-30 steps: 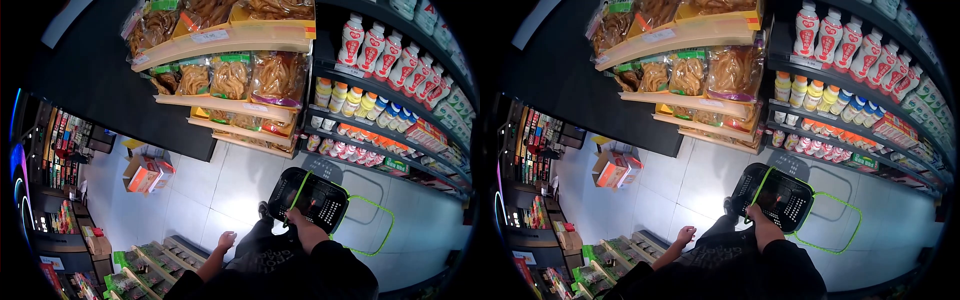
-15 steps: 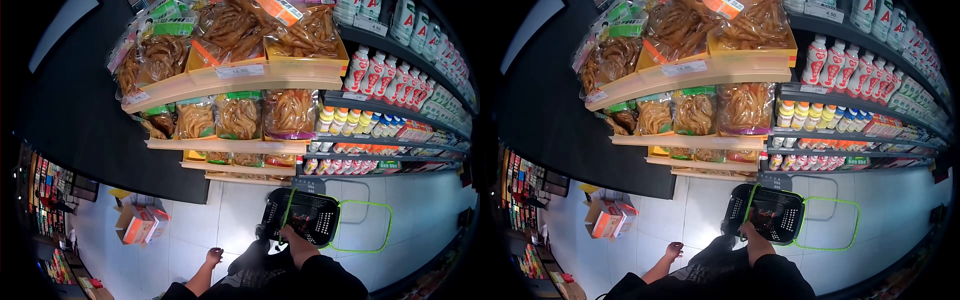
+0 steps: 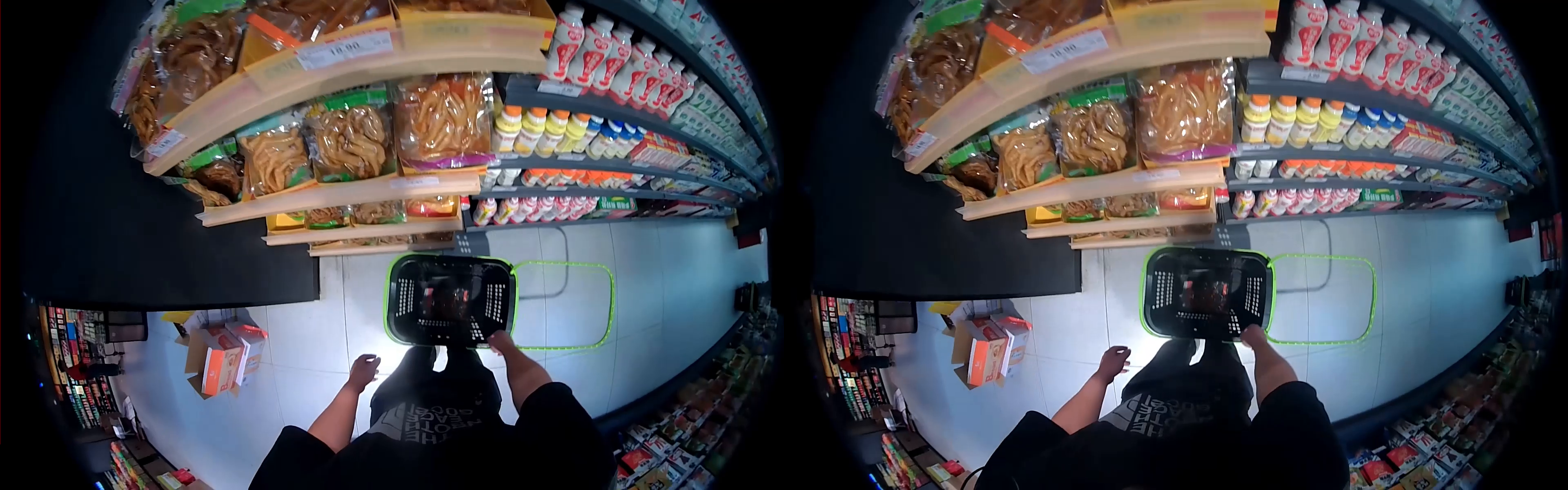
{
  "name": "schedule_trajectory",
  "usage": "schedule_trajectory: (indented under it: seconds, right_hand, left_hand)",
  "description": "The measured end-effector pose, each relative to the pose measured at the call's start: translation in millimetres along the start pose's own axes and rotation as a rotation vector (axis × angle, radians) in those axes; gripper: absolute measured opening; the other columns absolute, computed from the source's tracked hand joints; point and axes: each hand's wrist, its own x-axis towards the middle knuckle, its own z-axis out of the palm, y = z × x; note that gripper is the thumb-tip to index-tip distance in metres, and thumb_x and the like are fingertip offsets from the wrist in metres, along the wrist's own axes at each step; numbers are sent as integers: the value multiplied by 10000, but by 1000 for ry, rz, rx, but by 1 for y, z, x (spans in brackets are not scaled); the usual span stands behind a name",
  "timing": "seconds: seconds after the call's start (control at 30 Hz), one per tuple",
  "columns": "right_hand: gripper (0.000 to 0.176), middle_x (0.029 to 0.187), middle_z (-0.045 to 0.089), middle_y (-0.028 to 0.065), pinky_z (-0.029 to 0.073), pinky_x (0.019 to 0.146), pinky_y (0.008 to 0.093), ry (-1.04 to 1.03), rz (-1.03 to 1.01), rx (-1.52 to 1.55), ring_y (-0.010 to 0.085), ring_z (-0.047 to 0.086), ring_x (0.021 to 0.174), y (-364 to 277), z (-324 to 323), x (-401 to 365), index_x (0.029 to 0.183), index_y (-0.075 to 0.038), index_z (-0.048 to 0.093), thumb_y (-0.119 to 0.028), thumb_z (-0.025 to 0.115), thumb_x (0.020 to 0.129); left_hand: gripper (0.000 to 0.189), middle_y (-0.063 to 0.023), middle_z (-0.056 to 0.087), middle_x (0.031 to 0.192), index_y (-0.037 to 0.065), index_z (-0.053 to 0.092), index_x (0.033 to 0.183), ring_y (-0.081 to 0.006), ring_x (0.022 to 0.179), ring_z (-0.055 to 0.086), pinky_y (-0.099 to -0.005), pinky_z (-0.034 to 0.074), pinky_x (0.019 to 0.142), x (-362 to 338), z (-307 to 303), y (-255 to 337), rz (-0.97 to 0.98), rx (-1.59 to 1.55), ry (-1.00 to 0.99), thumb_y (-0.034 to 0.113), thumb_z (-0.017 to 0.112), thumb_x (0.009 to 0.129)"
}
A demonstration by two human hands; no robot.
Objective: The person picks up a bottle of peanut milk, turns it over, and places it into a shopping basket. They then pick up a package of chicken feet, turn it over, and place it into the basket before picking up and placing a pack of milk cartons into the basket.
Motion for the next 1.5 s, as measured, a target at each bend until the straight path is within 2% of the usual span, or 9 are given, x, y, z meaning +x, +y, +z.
schedule_trajectory:
  seconds: [0.03, 0.23, 0.63, 0.67, 1.03, 1.13, 1.23, 1.4, 1.5]
  right_hand:
    - [335, 1010, 675, 192, 505, 881, 438, 11, 69, -43, 343, 640, 995, 17, 1, 8, 956, -30, 684, -304, 542, 826]
    - [411, 986, 665, 234, 506, 852, 436, 231, 70, 238, 390, 631, 968, 14, -21, 35, 952, -34, 694, -386, 518, 829]
    - [628, 1187, 624, 175, 495, 869, 383, 335, -94, 546, 313, 607, 1074, 16, 132, 385, 1214, -27, 567, -448, 718, 773]
    - [884, 1213, 591, 226, 478, 913, 399, 322, 8, 536, 345, 578, 1123, -3, 108, 375, 1247, 66, 489, -543, 763, 667]
    - [461, 1004, 665, 99, 510, 791, 426, 286, 51, 233, 260, 632, 869, -47, 189, 497, 1087, -82, 631, -407, 728, 775]
    - [338, 952, 655, 88, 518, 774, 389, 228, -275, -365, 222, 626, 851, -70, 178, 472, 1056, -78, 636, -334, 685, 840]
    - [232, 951, 649, 78, 524, 727, 326, -42, 9, 922, 191, 632, 818, -103, 118, 376, 1040, -85, 640, -263, 638, 891]
    - [168, 905, 643, 48, 530, 704, 294, -95, -284, 1230, 167, 629, 728, -129, -27, 160, 1061, -75, 616, -170, 581, 928]
    - [183, 1001, 617, 42, 498, 766, 281, -130, -420, 1379, 156, 601, 887, -150, -125, -8, 1108, -52, 577, -134, 536, 949]
  left_hand:
    - [419, -111, 655, 906, 25, 586, 1170, -172, 690, 625, -326, 545, 557, 3, 9, 5, -5, 22, -14, 287, 665, 853]
    - [476, -176, 650, 1076, 44, 613, 1139, -316, 1043, 603, -374, 461, 922, 97, 54, -59, 146, 492, -131, 425, 593, 855]
    - [587, -126, 580, 1180, 88, 585, 1200, -329, 1115, 536, -443, 435, 933, 216, 160, -44, 942, 1109, -65, 412, 721, 730]
    - [610, -120, 574, 1181, 93, 581, 1210, -328, 1114, 532, -440, 431, 937, 230, 167, -52, 899, 1128, -104, 431, 722, 723]
    - [627, -82, 580, 1140, 105, 597, 1192, -311, 1086, 537, -424, 424, 960, 271, 186, -92, 890, 1052, -207, 460, 724, 691]
    - [639, -110, 602, 1087, 77, 607, 1171, -315, 1054, 559, -412, 425, 967, 268, 184, -87, 859, 975, -197, 477, 728, 688]
    - [654, -145, 624, 1043, 36, 605, 1157, -337, 1011, 585, -413, 445, 937, 251, 177, -63, 780, 881, -241, 491, 726, 704]
    - [512, -129, 654, 999, 41, 621, 1064, -293, 976, 618, -384, 470, 871, 177, 182, -17, 401, 35, -283, 488, 649, 818]
    - [509, -82, 595, 1163, 86, 487, 1282, -241, 1083, 565, -375, 444, 932, 81, 152, 57, 116, -784, -591, 462, 484, 939]
